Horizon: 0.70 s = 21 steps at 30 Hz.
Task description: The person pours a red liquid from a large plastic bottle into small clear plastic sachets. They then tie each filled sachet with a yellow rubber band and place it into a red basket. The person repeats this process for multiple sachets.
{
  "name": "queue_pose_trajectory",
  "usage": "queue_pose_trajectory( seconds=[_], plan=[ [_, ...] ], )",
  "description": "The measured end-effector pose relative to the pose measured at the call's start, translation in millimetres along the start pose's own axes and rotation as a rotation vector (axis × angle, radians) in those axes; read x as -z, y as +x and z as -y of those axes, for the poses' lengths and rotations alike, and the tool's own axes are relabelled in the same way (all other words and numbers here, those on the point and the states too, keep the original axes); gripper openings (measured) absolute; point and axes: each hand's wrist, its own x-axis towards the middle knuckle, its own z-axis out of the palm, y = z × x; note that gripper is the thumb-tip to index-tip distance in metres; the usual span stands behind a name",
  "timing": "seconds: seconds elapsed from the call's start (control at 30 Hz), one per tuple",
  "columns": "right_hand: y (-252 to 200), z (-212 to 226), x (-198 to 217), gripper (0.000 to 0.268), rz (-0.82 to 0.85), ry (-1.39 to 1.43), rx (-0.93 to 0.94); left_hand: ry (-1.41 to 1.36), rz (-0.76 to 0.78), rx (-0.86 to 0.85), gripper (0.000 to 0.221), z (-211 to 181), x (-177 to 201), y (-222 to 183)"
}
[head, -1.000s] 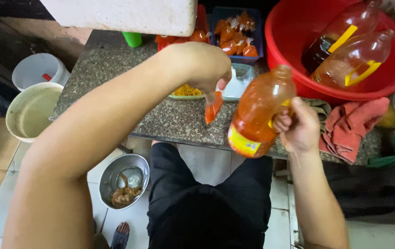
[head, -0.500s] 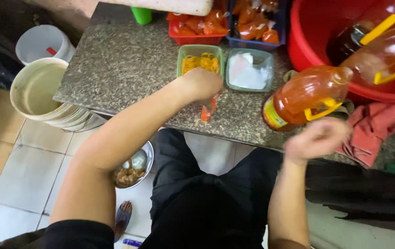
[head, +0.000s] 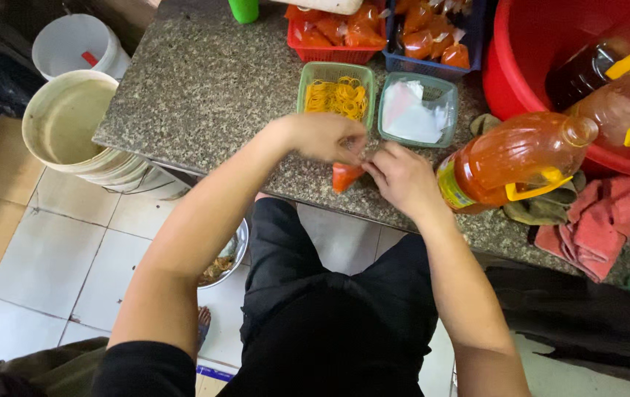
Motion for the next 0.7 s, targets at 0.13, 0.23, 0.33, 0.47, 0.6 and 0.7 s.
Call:
queue_pose_trajectory(
  seconds=[0.13,0.23,0.33,0.47,0.6,0.7],
  plan=[
    [-3,2,-8,0.012,0.027,0.062,-0.141,0.269,-0.312,-0.068,0.068,1,-26,-14],
    [-8,10,-15,0.011,-0.056,0.084,-0.171,0.355,-0.267,0.029,0.024,3,-42,-18],
    [-6,14,-21,0.018,-0.132,0.152,-0.287,0.215,-0.386,-0.037,0.015,3,-48,-21],
    [-4,19,-38,0.017,-0.150,0.330,-0.599,-0.072,-0.483,0.132,0.015,-4,-63,-23],
    [3,20,-43,0.011,-0.065,0.540,-0.772,-0.288,-0.567,0.175,0.021,-11,-74,-24],
    [13,18,-28,0.014,0.118,0.497,-0.651,-0.214,-0.642,0.142,0.018,-8,-71,-25]
  ],
)
